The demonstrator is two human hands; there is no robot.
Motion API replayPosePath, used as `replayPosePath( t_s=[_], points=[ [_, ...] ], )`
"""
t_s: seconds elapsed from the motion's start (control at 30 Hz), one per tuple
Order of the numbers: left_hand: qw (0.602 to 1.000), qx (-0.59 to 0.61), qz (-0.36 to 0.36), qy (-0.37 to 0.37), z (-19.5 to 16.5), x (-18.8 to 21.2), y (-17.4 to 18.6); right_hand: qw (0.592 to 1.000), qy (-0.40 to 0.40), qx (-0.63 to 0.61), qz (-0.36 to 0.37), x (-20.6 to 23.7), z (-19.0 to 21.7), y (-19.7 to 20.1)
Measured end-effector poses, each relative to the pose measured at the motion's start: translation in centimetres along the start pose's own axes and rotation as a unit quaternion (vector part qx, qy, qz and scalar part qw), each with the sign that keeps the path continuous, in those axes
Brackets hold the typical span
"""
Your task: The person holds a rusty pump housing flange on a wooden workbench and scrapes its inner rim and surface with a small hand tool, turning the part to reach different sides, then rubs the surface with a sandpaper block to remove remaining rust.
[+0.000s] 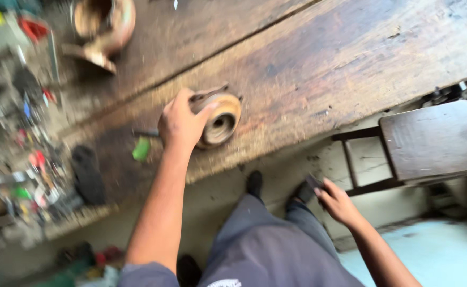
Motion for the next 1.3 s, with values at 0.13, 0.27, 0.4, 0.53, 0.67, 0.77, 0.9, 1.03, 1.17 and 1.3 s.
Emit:
replayPosePath(
  t_s=[0.13,0.27,0.4,0.53,0.67,0.77,0.9,1.03,1.17,1.3],
  points=[
    [0.986,-0.002,0.154,0.06,-4.0,2.6,-0.4,0.974,0.184,0.134,0.002,-1.4,8.3,-0.6],
    [0.989,0.037,0.138,-0.025,-7.1,4.2,-1.4,0.906,0.346,0.241,-0.035,-2.8,15.2,-3.8],
    [0.985,0.053,0.162,-0.02,-6.5,4.2,-2.0,0.862,0.381,0.322,-0.088,-3.8,18.2,-7.3],
    [0.983,0.072,0.169,0.009,-4.3,2.6,-1.6,0.882,0.344,0.31,-0.082,-4.4,18.4,-9.6],
    [0.987,0.082,0.135,-0.031,-2.3,0.5,-0.7,0.908,0.292,0.3,-0.028,-5.1,17.7,-10.5],
    [0.979,0.134,0.153,-0.011,-1.0,0.1,-0.7,0.907,0.311,0.28,-0.038,-5.4,18.0,-10.7],
    [0.968,0.208,0.142,-0.022,-0.9,0.3,-1.0,0.878,0.347,0.31,-0.113,-5.9,19.3,-10.9],
    [0.967,0.202,0.155,-0.019,-1.4,0.6,-1.6,0.837,0.37,0.367,-0.166,-6.9,21.2,-11.4],
    [0.966,0.217,0.133,-0.035,-2.1,0.6,-1.3,0.761,0.47,0.398,-0.204,-7.6,23.3,-11.9],
    [0.966,0.224,0.125,-0.029,-2.4,0.8,-1.0,0.722,0.501,0.435,-0.196,-8.4,23.7,-11.9]
  ],
)
Point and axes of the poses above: each hand's wrist, its own x-axis away from the middle knuckle, its own y-axis out of the back of the hand, z = x × y, the point moved 5 cm from there along -x, towards the middle knuckle, and after that the axes turned 10 degrees about -z, right-handed, at the moved point
